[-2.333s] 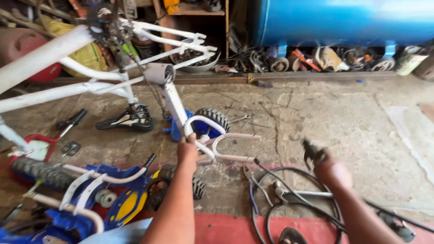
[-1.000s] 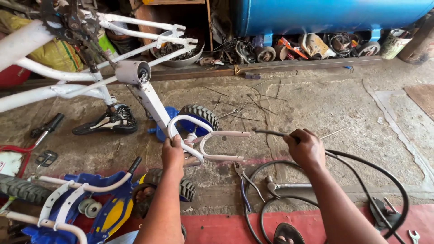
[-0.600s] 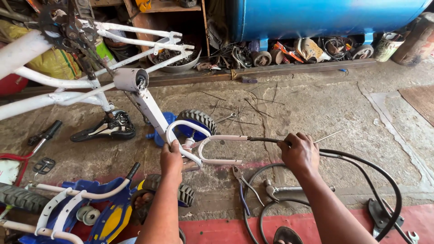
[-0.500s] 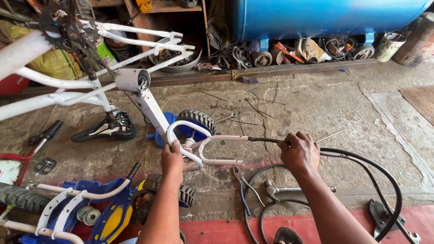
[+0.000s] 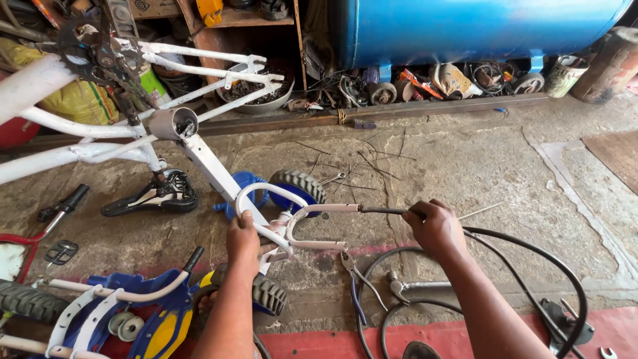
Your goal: The person disassembles a tricycle frame using pliers and then positions a metal tube against the frame. After adjusting the settings on a welding machine, they weld the tube to the frame using an electrode holder.
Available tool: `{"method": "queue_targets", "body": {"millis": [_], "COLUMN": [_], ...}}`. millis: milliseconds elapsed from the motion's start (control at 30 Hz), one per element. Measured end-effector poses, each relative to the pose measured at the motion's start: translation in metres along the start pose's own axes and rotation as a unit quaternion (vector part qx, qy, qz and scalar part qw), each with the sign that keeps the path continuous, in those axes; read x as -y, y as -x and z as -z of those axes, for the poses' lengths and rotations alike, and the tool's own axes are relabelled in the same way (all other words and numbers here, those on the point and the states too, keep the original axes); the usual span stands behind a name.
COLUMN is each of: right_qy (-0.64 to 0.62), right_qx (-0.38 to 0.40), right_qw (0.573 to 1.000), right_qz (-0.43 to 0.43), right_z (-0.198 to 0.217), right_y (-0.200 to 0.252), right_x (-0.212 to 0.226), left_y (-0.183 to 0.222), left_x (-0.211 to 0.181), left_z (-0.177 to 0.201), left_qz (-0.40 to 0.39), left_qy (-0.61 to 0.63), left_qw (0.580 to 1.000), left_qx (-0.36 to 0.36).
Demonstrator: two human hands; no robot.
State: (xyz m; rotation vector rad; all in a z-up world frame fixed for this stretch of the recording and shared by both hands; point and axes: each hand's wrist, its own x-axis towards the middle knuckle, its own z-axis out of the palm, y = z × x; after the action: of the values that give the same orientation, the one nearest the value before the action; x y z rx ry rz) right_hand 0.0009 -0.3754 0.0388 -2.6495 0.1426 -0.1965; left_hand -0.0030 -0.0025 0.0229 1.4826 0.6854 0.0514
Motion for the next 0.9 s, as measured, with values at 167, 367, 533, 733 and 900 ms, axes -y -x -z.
{"method": "queue_targets", "body": {"millis": [167, 367, 533, 733, 900], "right_qy": [-0.015, -0.019, -0.055, -0.061, -0.079], "right_qx": [-0.005, 0.018, 0.030, 0.098, 0.050], "right_qw": [1.000, 0.999, 0.998, 0.992, 0.996], "right_qz": [-0.008, -0.026, 0.006, -0.059, -0.013], "right_z": [-0.008, -0.012, -0.033, -0.027, -0.014], "right_y": [0.001, 0.000, -0.011, -0.007, -0.004], "right_x": [-0.012, -0.014, -0.036, -0.033, -0.030], "left_y": [-0.006, 0.002, -0.031, 0.005, -0.009], "left_x": [0.010, 0.004, 0.034, 0.004, 0.010], "left_z": [-0.002, -0.004, -0.002, -0.002, -0.001], "left_qz": [-0.012, -0.001, -0.056, 0.007, -0.004], "left_qy": [0.051, 0.046, 0.008, 0.033, 0.056], "left_qw": [0.998, 0.999, 0.998, 0.999, 0.998], "left_qx": [0.022, 0.018, 0.002, 0.030, 0.006]}}
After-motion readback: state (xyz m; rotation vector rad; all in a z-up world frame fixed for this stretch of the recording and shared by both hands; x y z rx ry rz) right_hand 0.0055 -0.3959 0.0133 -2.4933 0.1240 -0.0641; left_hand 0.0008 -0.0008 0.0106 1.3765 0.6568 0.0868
